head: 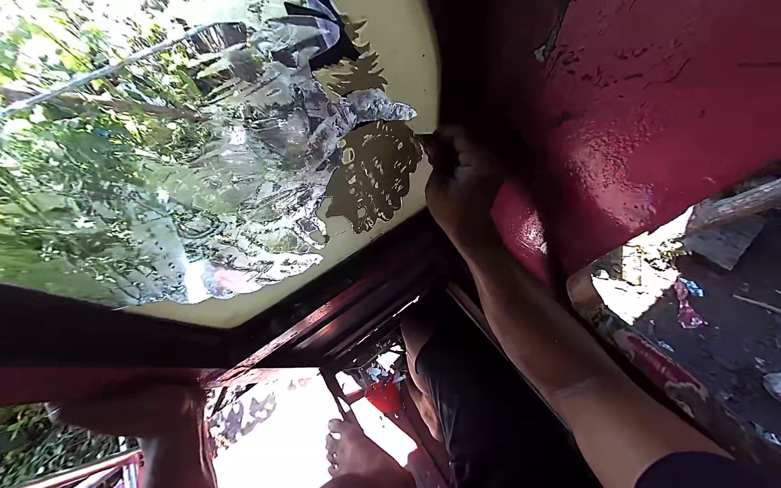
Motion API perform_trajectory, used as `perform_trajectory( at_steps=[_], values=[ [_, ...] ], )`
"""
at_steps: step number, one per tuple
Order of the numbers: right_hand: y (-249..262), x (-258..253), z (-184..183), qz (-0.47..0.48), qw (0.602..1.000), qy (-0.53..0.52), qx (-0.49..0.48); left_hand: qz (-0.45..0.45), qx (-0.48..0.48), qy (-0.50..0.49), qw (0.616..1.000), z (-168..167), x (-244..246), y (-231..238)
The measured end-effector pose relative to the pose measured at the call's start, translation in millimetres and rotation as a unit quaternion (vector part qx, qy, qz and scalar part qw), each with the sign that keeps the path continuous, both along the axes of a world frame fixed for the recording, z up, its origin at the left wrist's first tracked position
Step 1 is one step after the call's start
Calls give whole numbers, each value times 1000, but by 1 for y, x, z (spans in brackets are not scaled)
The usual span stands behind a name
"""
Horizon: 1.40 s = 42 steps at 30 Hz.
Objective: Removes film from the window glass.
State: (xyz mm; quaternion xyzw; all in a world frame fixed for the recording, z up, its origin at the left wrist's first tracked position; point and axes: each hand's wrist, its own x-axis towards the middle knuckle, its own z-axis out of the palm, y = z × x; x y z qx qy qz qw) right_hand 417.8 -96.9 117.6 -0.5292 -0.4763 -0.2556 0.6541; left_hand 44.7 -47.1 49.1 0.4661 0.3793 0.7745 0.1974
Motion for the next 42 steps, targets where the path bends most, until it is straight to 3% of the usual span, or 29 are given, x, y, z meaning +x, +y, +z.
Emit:
perform_trajectory(
  at_steps=[6,10,20,23,27,29,33,35,38,40,42],
  values=[
    [-5,-3,-3,-29,999,9,-41,5,-21,-24,999,7,7,-5],
    [-4,-8,7,5,996,62,-69,27,-9,-21,999,6,10,-5],
    [3,-15,14,124,970,207,-25,27,10,1,1000,-6,1,-4],
    [5,-14,13,111,978,175,-18,49,-6,-27,998,3,11,-9],
    [14,-5,-1,32,998,10,57,55,-19,-33,998,5,13,-7],
    [10,-1,-4,8,998,-37,51,38,-36,-21,998,4,8,-8],
    [-7,-2,-6,70,997,9,6,6,-68,-18,998,22,19,-22],
    [-26,-11,-16,144,986,78,-12,23,-51,51,997,22,0,-25],
    [-56,-49,-30,292,944,149,-34,64,78,226,969,44,-17,-51],
    [-70,-82,-34,411,887,210,-1,-55,134,364,920,73,3,-77],
    [-80,-111,-30,517,820,240,38,-222,97,500,832,97,36,-87]
  ],
)
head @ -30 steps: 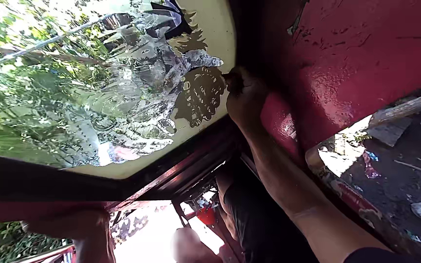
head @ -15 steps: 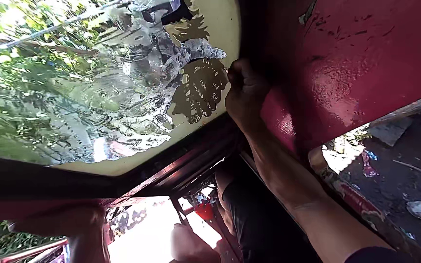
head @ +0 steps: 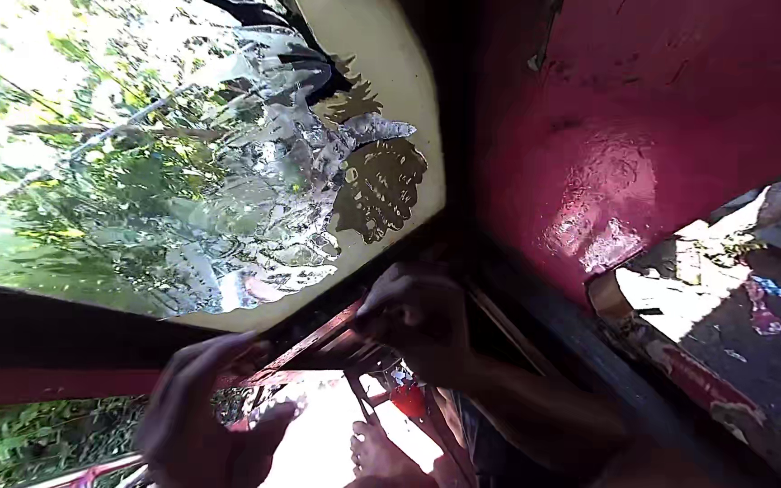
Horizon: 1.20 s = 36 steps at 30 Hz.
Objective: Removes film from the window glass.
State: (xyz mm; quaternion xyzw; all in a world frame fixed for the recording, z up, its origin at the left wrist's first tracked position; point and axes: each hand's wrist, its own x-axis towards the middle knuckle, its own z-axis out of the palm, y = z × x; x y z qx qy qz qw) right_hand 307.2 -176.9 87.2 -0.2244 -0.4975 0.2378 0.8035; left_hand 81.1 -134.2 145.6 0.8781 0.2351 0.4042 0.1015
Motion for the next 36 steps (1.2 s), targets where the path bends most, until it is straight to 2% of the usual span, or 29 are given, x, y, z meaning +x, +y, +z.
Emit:
perform_trajectory(
  at_steps=[1,3,7,8,10,12,14,15,20,23,26,29,32,34,36],
  values=[
    [-2,-10,3,30,999,10,22,-41,-38,45,997,4,18,-2],
    [-3,-21,6,58,997,7,40,-94,-70,67,991,1,42,-3],
    [0,-2,11,58,997,-53,0,-88,-40,34,995,-12,51,4],
    [3,9,14,13,997,-76,-6,-76,-40,25,996,-15,49,5],
    [20,35,17,-202,973,-116,-3,-48,-48,-2,998,-18,40,8],
    [48,63,16,-414,897,-150,-33,-27,-57,-45,997,-18,27,8],
    [74,78,9,-515,838,-175,-51,-4,-51,-89,995,-16,16,7],
    [82,80,5,-534,826,-177,-47,7,-47,-108,993,-15,12,7],
    [94,74,7,-533,838,-117,-3,81,-15,-236,968,-22,-15,11],
    [88,77,16,-533,826,-156,-96,167,42,-337,926,-26,-23,19],
    [69,75,33,-500,812,-229,-197,231,57,-402,884,-30,-25,33],
    [67,77,33,-498,815,-246,-162,203,66,-421,882,-37,-33,43],
    [64,82,34,-479,826,-261,-141,237,66,-428,870,-31,-26,42],
    [51,92,42,-446,817,-312,-193,290,73,-412,860,-26,-20,39],
    [41,103,55,-428,779,-365,-275,305,78,-398,862,-28,-29,39]
  ],
)
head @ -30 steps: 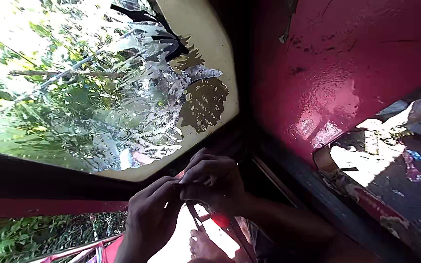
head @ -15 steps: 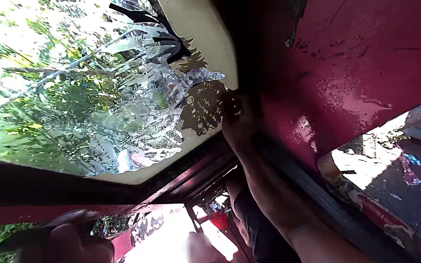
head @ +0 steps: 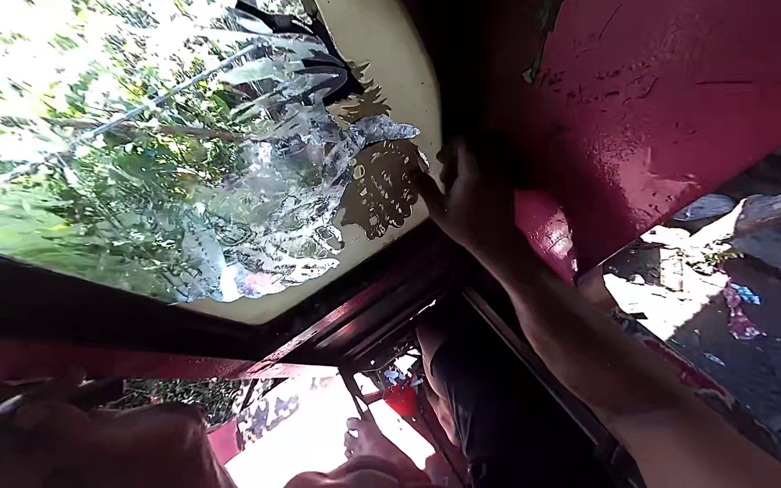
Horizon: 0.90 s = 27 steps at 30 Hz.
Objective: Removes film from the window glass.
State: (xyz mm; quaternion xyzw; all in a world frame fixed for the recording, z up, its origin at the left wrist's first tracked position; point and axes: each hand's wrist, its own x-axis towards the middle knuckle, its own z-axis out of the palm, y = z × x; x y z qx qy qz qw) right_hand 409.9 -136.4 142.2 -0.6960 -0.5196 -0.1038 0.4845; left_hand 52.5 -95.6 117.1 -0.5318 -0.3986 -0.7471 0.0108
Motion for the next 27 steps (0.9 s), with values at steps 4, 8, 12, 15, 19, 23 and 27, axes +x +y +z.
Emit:
perform_trajectory(
  at_steps=[4,8,12,15,19,23,27],
  values=[
    [-4,-6,22,-41,988,-70,-133,-78,32,-25,996,-9,-17,17],
    [0,7,26,58,986,-103,-118,-227,-42,-73,970,-7,-23,22],
    [7,14,15,98,989,-107,-34,-274,-35,-111,955,-4,-23,27],
    [9,9,14,91,991,-99,-19,-286,-14,-104,952,-9,-22,34],
    [9,10,10,109,992,-69,-9,-157,-83,-168,970,-6,-10,29],
    [-8,19,24,115,986,-73,-100,-103,-93,-178,974,-7,-10,28],
    [-7,7,44,19,970,-106,-219,-99,-100,-185,973,-5,-4,27]
  ],
)
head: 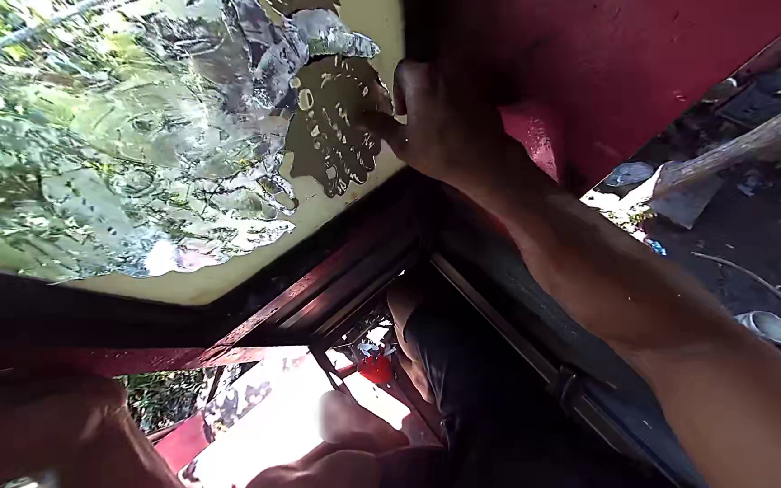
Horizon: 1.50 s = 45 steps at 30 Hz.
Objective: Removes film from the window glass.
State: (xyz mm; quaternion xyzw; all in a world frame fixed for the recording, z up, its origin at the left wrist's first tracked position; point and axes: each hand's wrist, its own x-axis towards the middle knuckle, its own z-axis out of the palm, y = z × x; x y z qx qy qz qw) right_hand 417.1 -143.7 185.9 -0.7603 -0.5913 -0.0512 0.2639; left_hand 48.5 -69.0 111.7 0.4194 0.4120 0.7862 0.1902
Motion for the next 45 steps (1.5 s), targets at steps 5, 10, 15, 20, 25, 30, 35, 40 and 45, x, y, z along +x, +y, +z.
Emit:
perform_trajectory(
  at_steps=[5,10,15,20,25,30,35,40,45],
  values=[
    [8,-2,-2,14,998,-58,-3,-53,67,43,995,-7,-5,4],
    [16,-1,-21,97,984,78,129,-31,9,-30,999,-6,-1,5],
    [-4,-7,-21,101,980,136,100,-44,10,78,996,4,4,-6],
    [-8,-2,-12,-3,995,49,91,-54,61,66,994,13,19,-17],
    [5,-17,2,-38,999,14,35,4,-68,81,994,31,33,-29],
    [5,-4,0,-8,999,27,28,-152,99,52,982,2,-4,0],
    [15,-13,-16,47,983,100,145,-153,114,63,980,-3,-8,4],
    [14,-23,-29,50,975,62,207,-168,167,65,969,-9,-13,12],
    [9,-28,-37,69,972,13,226,-88,88,89,988,-10,-13,6]
  ],
)
